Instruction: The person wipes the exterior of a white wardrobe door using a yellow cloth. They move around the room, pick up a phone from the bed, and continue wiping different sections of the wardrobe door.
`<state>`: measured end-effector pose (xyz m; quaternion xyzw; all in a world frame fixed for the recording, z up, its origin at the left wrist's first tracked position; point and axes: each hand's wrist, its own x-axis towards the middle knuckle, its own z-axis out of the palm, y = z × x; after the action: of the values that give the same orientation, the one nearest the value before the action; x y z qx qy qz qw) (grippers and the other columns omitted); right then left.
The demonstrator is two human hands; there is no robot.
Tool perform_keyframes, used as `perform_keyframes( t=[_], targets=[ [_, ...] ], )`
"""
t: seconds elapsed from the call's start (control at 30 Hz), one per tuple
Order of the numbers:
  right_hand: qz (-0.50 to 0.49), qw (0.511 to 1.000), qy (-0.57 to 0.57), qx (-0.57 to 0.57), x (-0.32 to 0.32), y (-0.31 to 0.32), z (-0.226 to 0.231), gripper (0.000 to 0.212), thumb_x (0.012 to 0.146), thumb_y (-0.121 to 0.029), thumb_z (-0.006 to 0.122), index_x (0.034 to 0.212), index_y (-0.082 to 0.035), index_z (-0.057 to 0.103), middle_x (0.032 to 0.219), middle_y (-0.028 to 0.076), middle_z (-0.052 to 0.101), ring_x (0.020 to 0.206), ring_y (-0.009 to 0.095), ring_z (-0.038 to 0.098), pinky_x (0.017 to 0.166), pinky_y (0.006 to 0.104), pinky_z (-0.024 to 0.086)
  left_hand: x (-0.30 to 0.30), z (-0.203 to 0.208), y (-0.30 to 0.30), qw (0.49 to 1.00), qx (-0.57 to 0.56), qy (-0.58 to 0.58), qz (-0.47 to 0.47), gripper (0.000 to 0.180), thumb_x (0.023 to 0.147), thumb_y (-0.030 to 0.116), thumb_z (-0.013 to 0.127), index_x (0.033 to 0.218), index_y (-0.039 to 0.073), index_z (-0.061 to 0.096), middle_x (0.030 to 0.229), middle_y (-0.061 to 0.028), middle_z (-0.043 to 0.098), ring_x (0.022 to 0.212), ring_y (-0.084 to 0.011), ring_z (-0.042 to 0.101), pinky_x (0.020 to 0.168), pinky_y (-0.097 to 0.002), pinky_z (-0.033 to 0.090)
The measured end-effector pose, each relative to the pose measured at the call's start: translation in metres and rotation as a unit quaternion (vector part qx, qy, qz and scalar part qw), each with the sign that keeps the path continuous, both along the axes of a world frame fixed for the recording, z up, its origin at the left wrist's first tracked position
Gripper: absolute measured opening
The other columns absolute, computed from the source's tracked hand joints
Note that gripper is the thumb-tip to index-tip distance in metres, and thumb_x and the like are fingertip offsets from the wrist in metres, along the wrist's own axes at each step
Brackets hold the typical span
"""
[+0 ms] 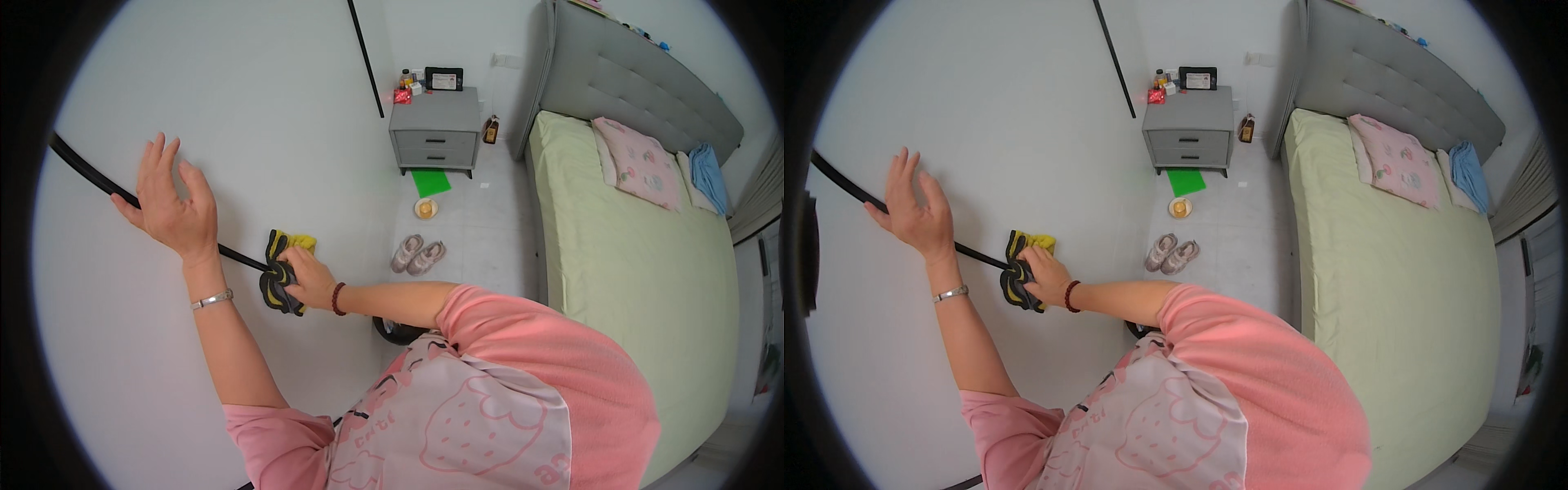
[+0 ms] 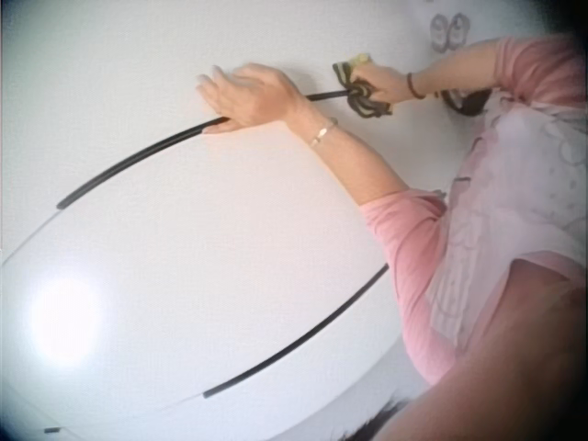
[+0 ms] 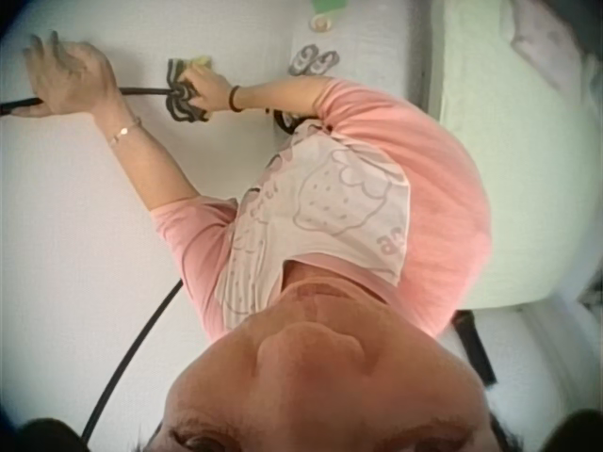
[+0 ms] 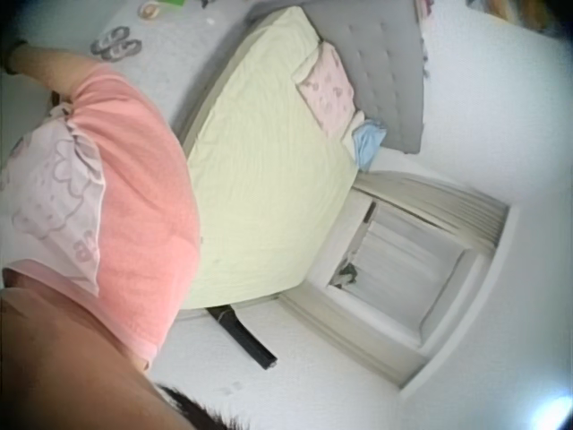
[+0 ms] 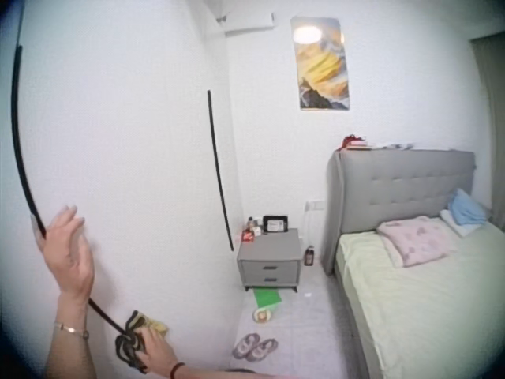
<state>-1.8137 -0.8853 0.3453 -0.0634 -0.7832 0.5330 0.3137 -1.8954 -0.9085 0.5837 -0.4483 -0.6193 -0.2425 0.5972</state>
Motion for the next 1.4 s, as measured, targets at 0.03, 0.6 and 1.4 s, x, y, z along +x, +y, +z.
perform_keyframes(
  t=[0.03, 0.6, 1.4],
  targets=[
    [-0.004, 1.000, 0.029, 0.005, 0.001, 0.000, 0.012, 0.047, 0.073, -0.009, 0.064, 0.115, -0.005, 0.043, 0.104, 0.013, 0.047, 0.102, 0.033, 0.048, 0.084, 0.0399, 0.043, -0.002, -0.002, -0.001, 1.000, 0.003, 0.005, 0.007, 0.024, 0.083, 0.010, 0.058, 0.103, 0.018, 0.067, 0.118, 0.0027, 0.064, 0.114, -0.0134, 0.056, 0.113, -0.0436, 0.004],
    [0.034, 0.991, -0.128, 0.022, 0.012, 0.004, -0.037, 0.047, 0.077, -0.005, 0.061, 0.118, -0.002, 0.038, 0.109, 0.019, 0.048, 0.106, 0.037, 0.048, 0.089, 0.0426, 0.041, 0.001, -0.003, 0.006, 0.998, -0.003, 0.029, 0.060, 0.021, 0.083, 0.013, 0.058, 0.100, 0.020, 0.068, 0.112, 0.0074, 0.066, 0.106, -0.0085, 0.060, 0.113, -0.0412, 0.006],
    [0.149, 0.958, -0.241, -0.042, 0.065, -0.002, -0.077, 0.050, 0.079, -0.025, 0.068, 0.117, -0.002, 0.047, 0.103, 0.018, 0.062, 0.098, 0.030, 0.060, 0.083, 0.0376, 0.047, 0.009, -0.005, 0.002, 0.997, -0.003, 0.026, 0.069, 0.020, 0.081, 0.010, 0.058, 0.095, 0.019, 0.067, 0.104, 0.0085, 0.067, 0.102, -0.0074, 0.060, 0.114, -0.0432, 0.011]
  ],
)
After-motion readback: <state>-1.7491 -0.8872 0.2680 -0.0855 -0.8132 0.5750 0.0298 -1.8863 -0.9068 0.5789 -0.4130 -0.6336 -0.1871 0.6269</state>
